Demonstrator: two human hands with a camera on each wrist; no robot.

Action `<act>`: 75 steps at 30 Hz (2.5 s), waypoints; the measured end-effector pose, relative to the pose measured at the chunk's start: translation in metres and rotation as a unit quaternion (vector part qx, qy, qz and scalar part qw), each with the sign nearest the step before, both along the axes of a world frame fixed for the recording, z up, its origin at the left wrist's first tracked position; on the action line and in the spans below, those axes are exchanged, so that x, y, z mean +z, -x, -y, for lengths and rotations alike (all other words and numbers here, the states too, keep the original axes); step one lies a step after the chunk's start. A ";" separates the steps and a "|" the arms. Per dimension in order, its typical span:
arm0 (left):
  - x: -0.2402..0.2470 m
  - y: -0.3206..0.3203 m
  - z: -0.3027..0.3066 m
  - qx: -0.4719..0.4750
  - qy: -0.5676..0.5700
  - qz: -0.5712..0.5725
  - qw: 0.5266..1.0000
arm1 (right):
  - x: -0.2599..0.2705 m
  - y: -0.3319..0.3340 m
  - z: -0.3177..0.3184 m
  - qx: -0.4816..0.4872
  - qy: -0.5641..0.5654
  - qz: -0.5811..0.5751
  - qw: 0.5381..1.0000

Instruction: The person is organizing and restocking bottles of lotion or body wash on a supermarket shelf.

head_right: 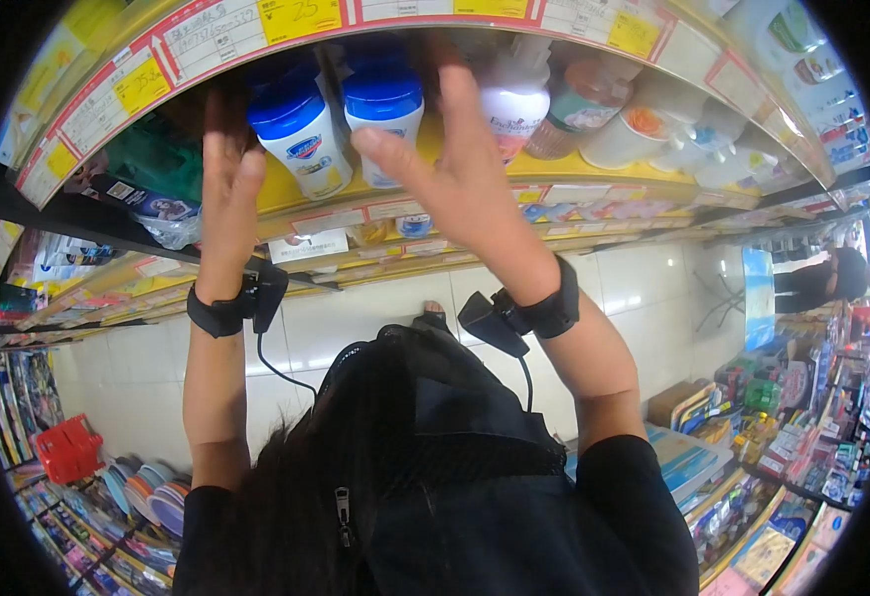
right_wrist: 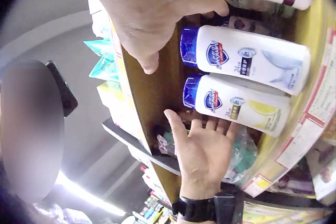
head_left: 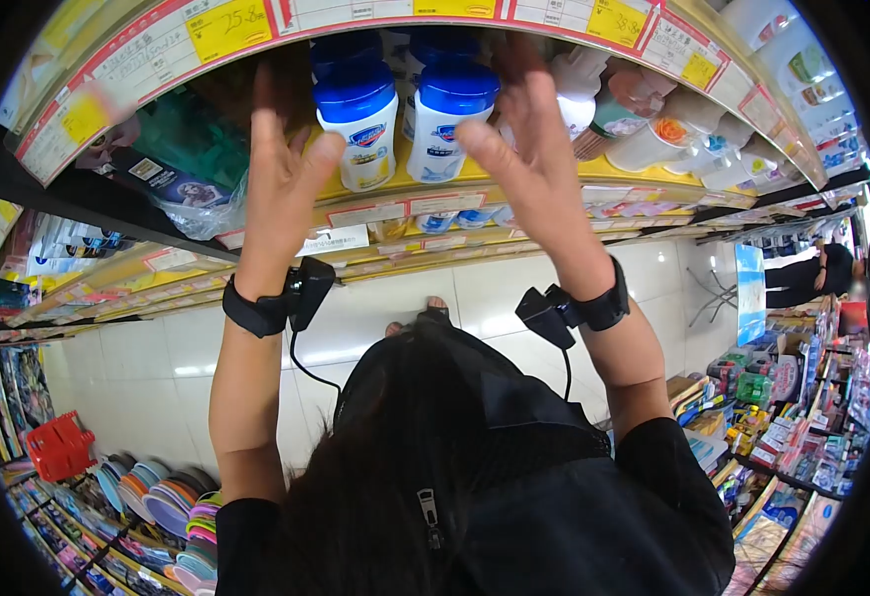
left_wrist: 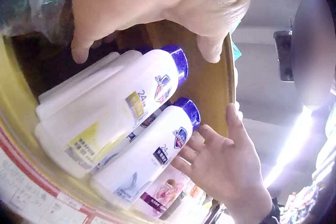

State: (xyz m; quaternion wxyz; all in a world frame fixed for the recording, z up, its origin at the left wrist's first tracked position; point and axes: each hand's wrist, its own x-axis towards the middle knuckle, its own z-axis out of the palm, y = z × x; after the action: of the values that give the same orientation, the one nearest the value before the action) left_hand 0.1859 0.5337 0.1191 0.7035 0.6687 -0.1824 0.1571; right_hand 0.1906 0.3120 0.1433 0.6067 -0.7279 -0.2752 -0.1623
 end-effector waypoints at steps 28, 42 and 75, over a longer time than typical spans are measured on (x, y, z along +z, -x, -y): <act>0.025 -0.019 0.011 0.107 -0.206 0.072 0.970 | 0.032 -0.036 -0.006 -0.090 0.390 0.086 0.912; -0.023 0.006 -0.006 0.150 -0.079 0.013 0.985 | 0.012 -0.011 0.018 -0.147 0.269 0.164 0.938; -0.043 0.022 -0.030 0.170 -0.256 -0.093 0.947 | -0.039 -0.006 0.021 -0.106 0.248 -0.123 0.955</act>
State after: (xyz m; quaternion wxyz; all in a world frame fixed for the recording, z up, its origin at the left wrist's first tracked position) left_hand 0.1643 0.5636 0.0764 0.4857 0.8588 -0.0339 0.1595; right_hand 0.1964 0.2911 0.1048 0.4154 -0.8949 -0.1510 -0.0616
